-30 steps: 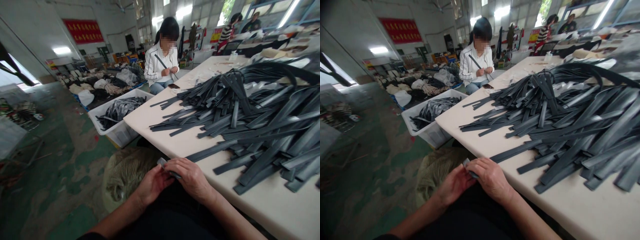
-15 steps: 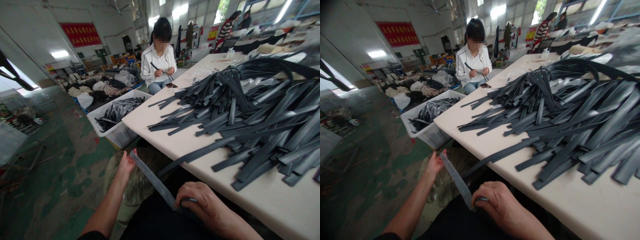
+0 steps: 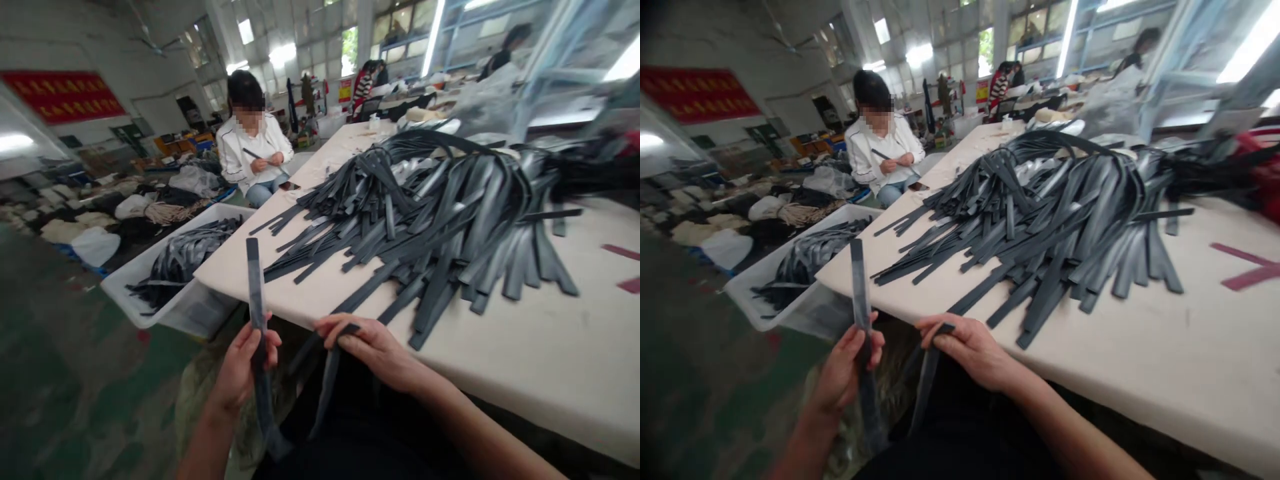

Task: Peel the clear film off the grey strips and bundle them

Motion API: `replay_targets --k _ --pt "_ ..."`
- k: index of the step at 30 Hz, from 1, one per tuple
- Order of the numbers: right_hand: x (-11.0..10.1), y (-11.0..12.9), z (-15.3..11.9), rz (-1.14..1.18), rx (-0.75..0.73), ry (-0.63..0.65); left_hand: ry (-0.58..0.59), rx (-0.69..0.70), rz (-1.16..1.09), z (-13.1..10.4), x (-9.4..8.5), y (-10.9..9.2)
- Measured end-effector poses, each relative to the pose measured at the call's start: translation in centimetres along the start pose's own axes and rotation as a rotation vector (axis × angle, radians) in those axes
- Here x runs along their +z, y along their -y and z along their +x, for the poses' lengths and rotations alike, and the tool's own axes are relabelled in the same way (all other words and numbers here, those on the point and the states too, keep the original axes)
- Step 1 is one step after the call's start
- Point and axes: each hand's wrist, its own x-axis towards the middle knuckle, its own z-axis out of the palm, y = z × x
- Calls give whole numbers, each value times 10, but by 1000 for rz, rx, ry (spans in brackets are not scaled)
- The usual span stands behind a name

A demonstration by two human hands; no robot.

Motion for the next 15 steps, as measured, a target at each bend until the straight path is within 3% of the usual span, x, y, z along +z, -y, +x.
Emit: replay_targets --k 5,8,10,15 --pt "-26 5 11 158 -38 -199 310 -189 235 -13 27 15" --pt "-34 8 16 193 -70 -235 489 -234 376 -17 38 21" --pt "-40 10 16 197 -97 -275 552 -239 425 -19 42 24" --pt "-57 24 6 195 -293 -518 607 -256 549 -14 44 22"
